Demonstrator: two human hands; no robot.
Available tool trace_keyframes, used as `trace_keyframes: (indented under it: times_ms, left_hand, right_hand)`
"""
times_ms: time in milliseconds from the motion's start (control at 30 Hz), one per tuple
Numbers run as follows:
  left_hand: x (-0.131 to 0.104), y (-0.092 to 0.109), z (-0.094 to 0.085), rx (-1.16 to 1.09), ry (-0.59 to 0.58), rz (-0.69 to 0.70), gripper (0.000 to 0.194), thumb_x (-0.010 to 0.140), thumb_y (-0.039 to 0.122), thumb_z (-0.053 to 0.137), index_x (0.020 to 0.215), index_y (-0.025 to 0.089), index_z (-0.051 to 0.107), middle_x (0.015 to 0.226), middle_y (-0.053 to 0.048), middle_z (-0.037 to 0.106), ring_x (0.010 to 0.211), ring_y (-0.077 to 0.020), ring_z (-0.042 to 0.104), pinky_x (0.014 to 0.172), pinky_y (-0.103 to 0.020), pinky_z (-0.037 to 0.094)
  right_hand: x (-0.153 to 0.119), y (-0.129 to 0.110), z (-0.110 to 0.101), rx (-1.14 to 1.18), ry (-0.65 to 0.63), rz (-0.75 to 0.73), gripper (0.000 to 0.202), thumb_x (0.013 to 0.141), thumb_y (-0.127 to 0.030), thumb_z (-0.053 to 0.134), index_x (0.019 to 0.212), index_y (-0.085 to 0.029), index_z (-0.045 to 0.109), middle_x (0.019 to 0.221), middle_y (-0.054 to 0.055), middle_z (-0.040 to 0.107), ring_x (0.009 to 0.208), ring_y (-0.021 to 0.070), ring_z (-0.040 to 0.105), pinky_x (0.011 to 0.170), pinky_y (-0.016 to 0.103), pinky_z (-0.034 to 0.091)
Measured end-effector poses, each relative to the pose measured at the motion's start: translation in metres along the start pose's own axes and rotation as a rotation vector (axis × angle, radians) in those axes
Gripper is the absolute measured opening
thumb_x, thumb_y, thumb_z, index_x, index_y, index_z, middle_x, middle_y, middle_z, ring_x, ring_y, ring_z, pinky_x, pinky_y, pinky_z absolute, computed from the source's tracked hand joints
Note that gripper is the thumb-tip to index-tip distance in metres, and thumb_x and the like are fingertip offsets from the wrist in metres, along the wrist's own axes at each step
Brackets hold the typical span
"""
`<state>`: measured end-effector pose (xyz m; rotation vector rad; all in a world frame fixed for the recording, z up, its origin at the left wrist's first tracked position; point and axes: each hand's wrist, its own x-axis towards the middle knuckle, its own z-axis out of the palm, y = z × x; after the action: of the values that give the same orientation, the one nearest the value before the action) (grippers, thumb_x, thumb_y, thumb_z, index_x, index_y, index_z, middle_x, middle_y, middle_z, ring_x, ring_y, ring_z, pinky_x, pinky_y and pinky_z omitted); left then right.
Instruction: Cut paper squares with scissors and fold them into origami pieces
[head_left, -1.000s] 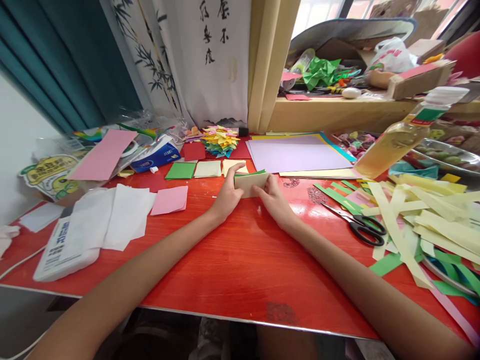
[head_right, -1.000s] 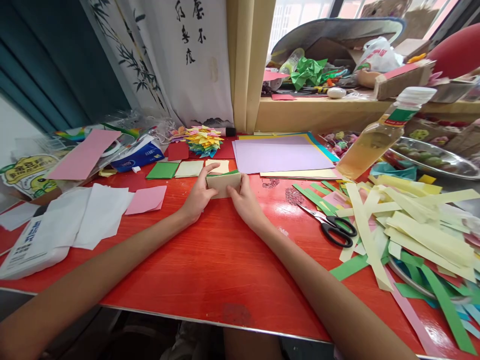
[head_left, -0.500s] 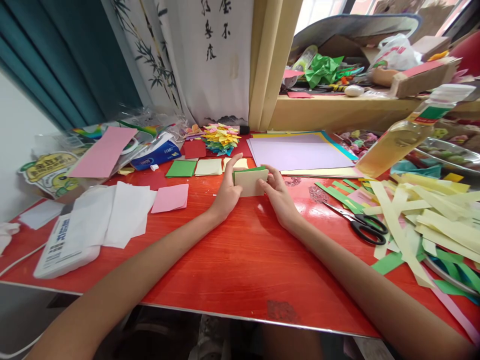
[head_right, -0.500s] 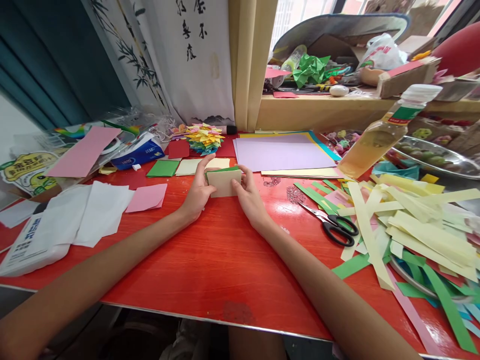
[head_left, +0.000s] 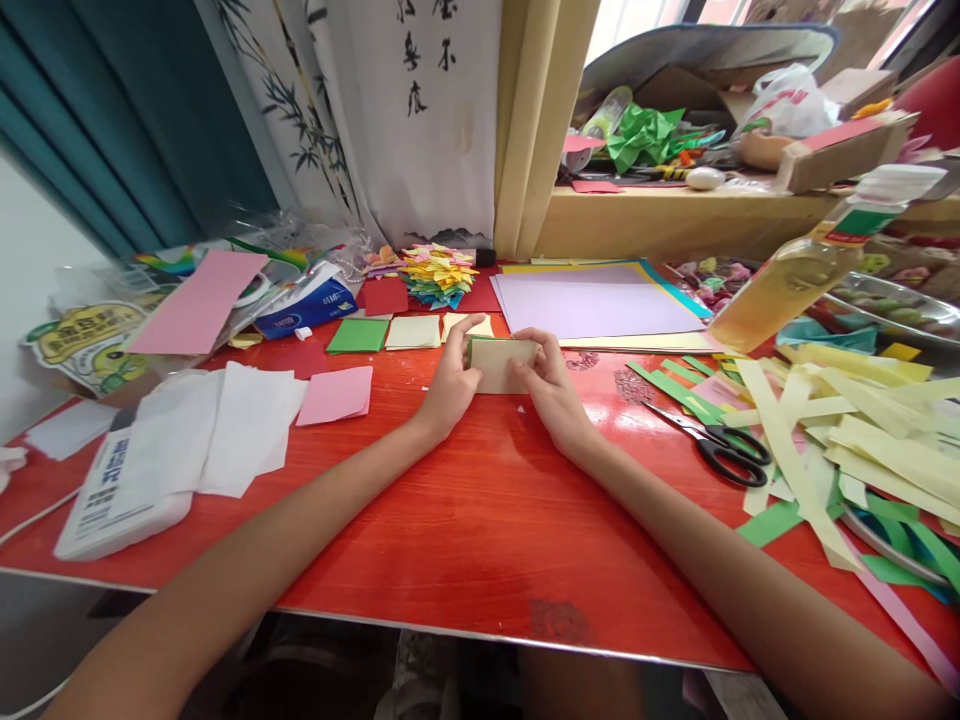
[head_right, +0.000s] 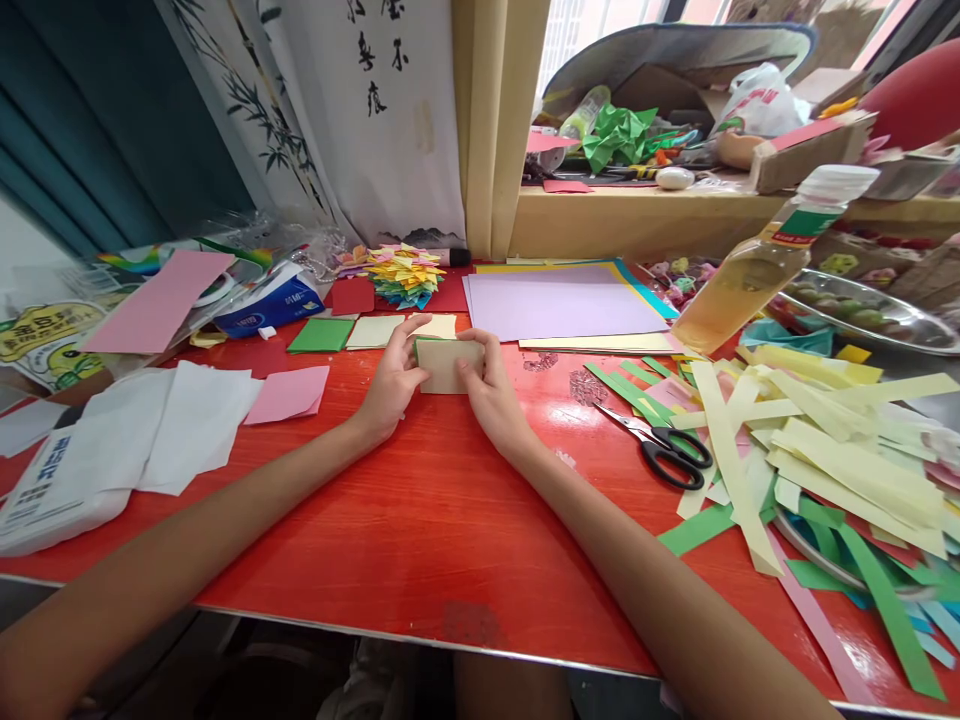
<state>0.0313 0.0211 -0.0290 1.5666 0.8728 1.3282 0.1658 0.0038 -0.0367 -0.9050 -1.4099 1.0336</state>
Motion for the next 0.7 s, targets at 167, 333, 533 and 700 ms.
trace_keyframes:
  times_ms: [167,333,533,700]
  left_hand:
    - [-0.0003,-0.0020,-0.0014,-0.005,-0.046,0.006,0.061,0.060,-0.002,0.036,0.116,0.021,0.042,0.118,-0.003,0.050,0.095,-0.0143,0.053,0.075,-0.025,0.043]
    - [-0.0008,-0.0015,-0.0018,0.046,-0.061,0.030,0.057,0.060,-0.001,0.036,0.111,0.022,0.048,0.111,-0.001,0.054,0.093,-0.0137,0.052,0.075,-0.025,0.043]
    - [-0.0001,-0.0037,-0.0020,0.045,-0.002,-0.012,0.053,0.064,0.002,0.041,0.113,0.022,0.046,0.108,-0.002,0.053,0.094,-0.0153,0.052,0.078,-0.027,0.043]
    - [0.0001,-0.0089,-0.0025,-0.008,0.004,-0.132,0.055,0.064,0.005,0.045,0.115,0.024,0.044,0.109,-0.003,0.052,0.091,-0.0167,0.052,0.075,-0.029,0.045]
  right_hand:
    - [-0.0005,-0.0006,0.0005,-0.004,0.027,0.015,0.037,0.081,-0.021,0.045,0.114,-0.031,0.031,0.105,0.002,0.046,0.087,0.0148,0.050,0.080,0.030,0.044]
    - [-0.0003,0.0042,-0.0005,-0.066,0.052,-0.017,0.036,0.080,-0.022,0.045,0.113,-0.029,0.033,0.118,0.004,0.043,0.100,0.0166,0.047,0.087,0.032,0.042]
    - [0.0020,0.0076,0.0006,-0.036,0.064,0.009,0.032,0.078,-0.021,0.046,0.108,-0.025,0.034,0.111,0.005,0.047,0.099,0.0177,0.048,0.088,0.035,0.042]
    - [0.0026,0.0071,0.0014,-0.085,-0.015,0.066,0.048,0.076,-0.020,0.049,0.118,-0.024,0.026,0.115,0.007,0.045,0.106,0.0201,0.047,0.091,0.037,0.041]
